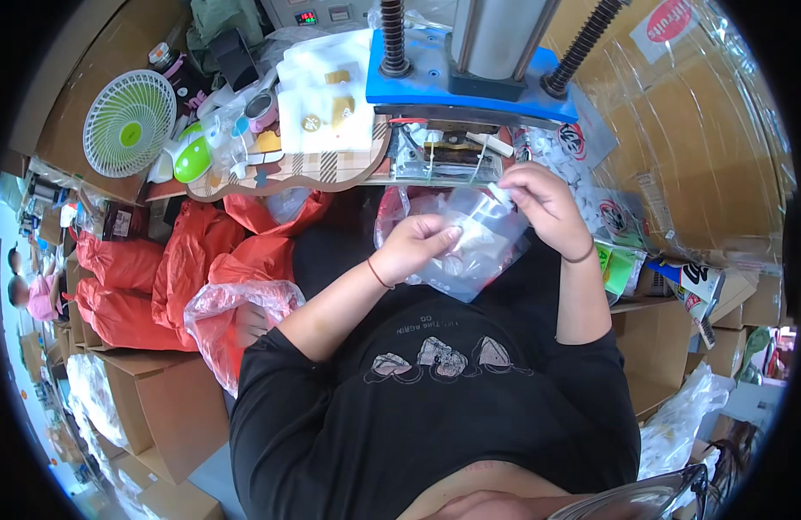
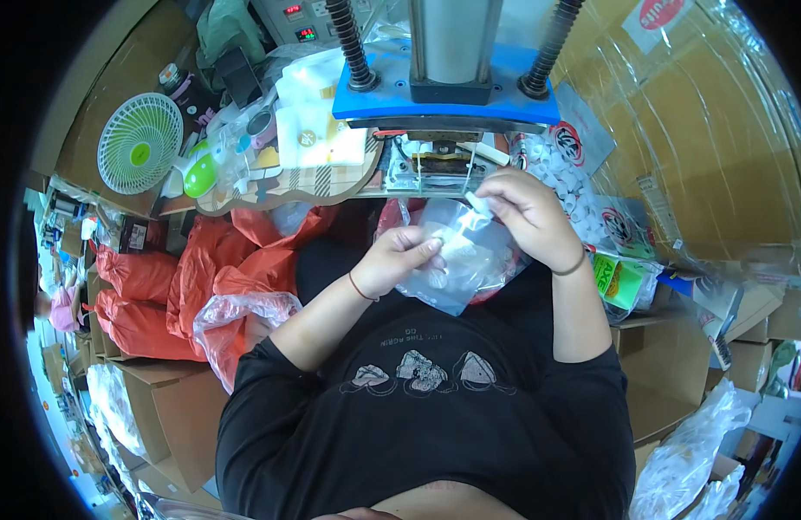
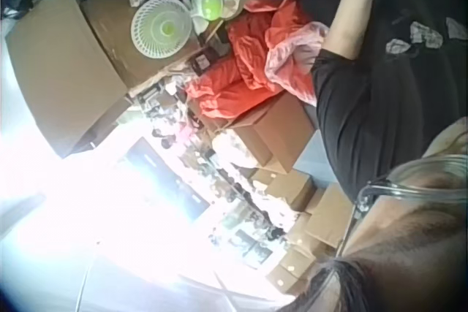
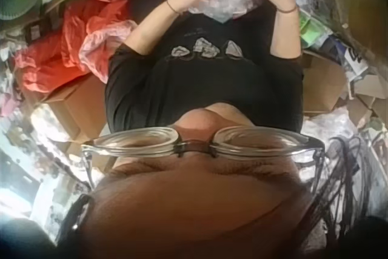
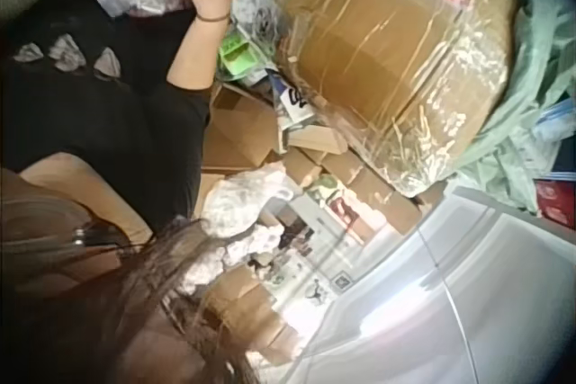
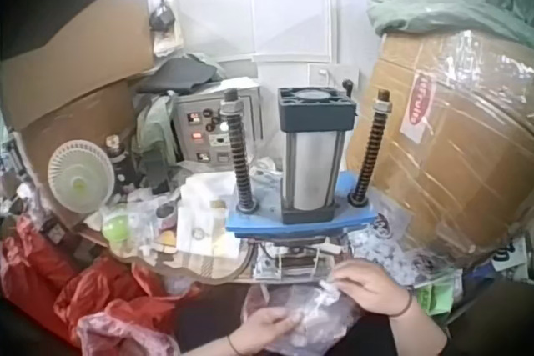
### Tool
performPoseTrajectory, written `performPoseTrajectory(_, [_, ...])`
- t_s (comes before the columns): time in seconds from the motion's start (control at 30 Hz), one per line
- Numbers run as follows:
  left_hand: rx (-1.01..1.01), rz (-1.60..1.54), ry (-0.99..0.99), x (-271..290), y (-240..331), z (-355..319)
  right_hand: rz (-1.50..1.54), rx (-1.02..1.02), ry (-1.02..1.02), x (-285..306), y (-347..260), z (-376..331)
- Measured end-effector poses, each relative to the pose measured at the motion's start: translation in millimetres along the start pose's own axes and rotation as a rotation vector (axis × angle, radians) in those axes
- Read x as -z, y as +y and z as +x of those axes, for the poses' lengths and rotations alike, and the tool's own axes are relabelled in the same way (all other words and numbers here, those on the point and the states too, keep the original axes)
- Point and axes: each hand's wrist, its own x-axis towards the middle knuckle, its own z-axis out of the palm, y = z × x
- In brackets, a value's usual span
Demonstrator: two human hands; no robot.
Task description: The recorder is using a heat sealing machine to seal plastic liquid spout pouches and organizing them into containers.
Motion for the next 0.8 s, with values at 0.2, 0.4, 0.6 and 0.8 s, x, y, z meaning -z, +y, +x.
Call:
performPoseTrajectory(0.2, [0.079,-0.037,-0.075,-11,-1,2,-0.004,-0.156,-0.029,6,-5,-2])
performPoseTrajectory(0.4, [0.12,-0.197,-0.174,-21,-16,7,-0.007,-0.128,-0.257,20,0,-14])
performPoseTrajectory(0.6, [0.154,-0.293,-0.069,2,-8,20,-0.744,-0.603,-0.198,48,33,-51])
performPoseTrajectory(0.8, [0.179,-0.364,0.072,27,18,54,-0.487,-0.496,-0.271,42,57,-80])
